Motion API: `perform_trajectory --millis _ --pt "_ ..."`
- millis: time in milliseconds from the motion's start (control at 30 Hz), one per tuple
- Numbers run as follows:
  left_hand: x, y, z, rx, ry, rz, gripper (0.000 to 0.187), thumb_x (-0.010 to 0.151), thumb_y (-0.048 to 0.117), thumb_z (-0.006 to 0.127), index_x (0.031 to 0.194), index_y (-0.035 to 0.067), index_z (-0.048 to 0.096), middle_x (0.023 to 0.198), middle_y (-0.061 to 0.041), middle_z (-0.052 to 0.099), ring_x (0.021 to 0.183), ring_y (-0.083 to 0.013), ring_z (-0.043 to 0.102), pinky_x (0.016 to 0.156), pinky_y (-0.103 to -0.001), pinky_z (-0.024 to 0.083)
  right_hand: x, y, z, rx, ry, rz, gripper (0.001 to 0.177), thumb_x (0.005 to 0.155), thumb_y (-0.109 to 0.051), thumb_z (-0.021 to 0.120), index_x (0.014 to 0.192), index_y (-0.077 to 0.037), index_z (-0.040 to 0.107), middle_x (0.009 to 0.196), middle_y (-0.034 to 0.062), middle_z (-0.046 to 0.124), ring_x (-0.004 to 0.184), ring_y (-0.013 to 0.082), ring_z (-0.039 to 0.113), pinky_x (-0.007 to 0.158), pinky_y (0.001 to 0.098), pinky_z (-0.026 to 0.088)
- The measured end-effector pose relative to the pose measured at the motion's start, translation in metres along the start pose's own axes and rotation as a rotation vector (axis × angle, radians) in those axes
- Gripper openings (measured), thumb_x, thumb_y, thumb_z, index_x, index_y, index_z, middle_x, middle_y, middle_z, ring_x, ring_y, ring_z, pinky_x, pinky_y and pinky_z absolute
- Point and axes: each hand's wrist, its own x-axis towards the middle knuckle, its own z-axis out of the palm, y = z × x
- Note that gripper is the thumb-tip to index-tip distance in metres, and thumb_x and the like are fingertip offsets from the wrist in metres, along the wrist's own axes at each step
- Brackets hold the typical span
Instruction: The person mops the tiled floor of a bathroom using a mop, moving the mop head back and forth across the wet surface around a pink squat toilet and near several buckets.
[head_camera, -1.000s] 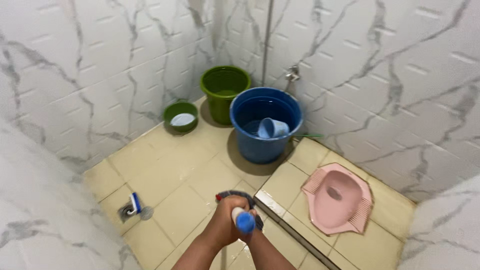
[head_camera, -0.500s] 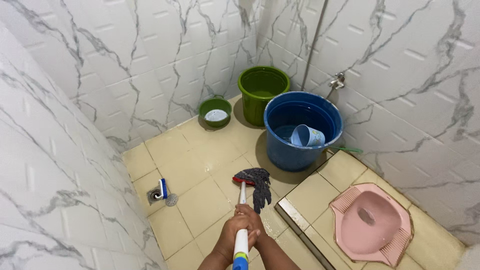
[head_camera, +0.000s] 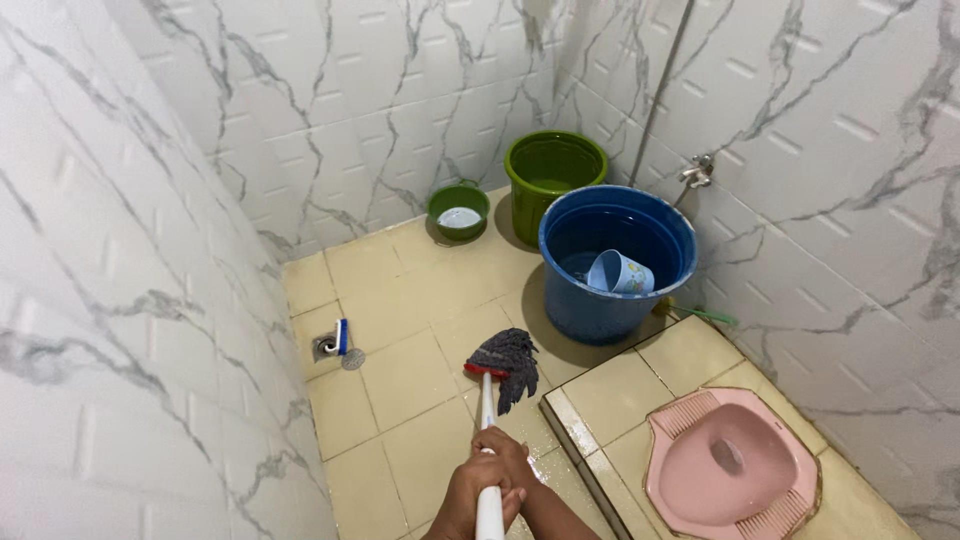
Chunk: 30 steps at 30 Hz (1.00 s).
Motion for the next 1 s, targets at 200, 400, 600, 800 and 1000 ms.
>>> perform_trajectory --millis 200,400,600,800,1000 --pt "-0.020 0.044 -0.001 -0.054 0.000 -0.155 0.022 0.079 0.007 0.081 0.073 0.006 0.060 0.071 -0.008 0.062 0.069 -0.0135 0.058 0.062 -0.031 0.051 -0.025 -0.032 0.007 -0.045 0.072 -0.108 0.010 0.079 -0.013 0.070 0.083 -0.006 0.065 0.086 0.0088 0.069 0.082 0.0224 0.070 0.076 0.0338 0.056" --pt "-0.055 0.037 -0.021 0.017 -0.032 -0.083 0.024 0.081 0.007 0.083 0.075 0.004 0.060 0.078 -0.008 0.068 0.075 -0.0165 0.066 0.072 -0.031 0.056 -0.054 -0.062 0.032 -0.364 0.000 -0.063 0.017 0.081 -0.022 0.072 0.082 -0.005 0.066 0.090 0.0095 0.070 0.094 0.0272 0.068 0.099 0.0544 0.040" --pt "-0.064 0.011 -0.035 0.033 0.051 -0.003 0.024 0.083 0.010 0.082 0.075 0.003 0.061 0.081 -0.010 0.070 0.077 -0.0217 0.070 0.074 -0.033 0.057 -0.051 -0.049 0.055 -0.167 0.049 -0.048 0.018 0.085 -0.024 0.068 0.091 -0.008 0.068 0.096 0.0083 0.070 0.098 0.0263 0.068 0.107 0.0562 0.030" --pt "-0.028 -0.022 -0.020 -0.015 0.076 0.031 0.023 0.080 0.007 0.082 0.073 0.002 0.061 0.085 -0.011 0.068 0.086 -0.0232 0.069 0.084 -0.035 0.055 -0.005 -0.018 0.034 -0.208 0.050 -0.003 0.018 0.087 -0.026 0.063 0.085 -0.009 0.065 0.090 0.0051 0.067 0.093 0.0226 0.066 0.102 0.0583 0.033" --pt "0.043 -0.079 0.006 0.040 0.053 0.118 0.025 0.080 0.003 0.083 0.069 0.002 0.060 0.072 -0.011 0.064 0.077 -0.0243 0.066 0.088 -0.036 0.049 0.061 0.020 -0.017 -0.186 -0.003 0.029 0.014 0.085 -0.022 0.065 0.078 -0.009 0.061 0.087 0.0055 0.063 0.090 0.0223 0.065 0.104 0.0594 0.029"
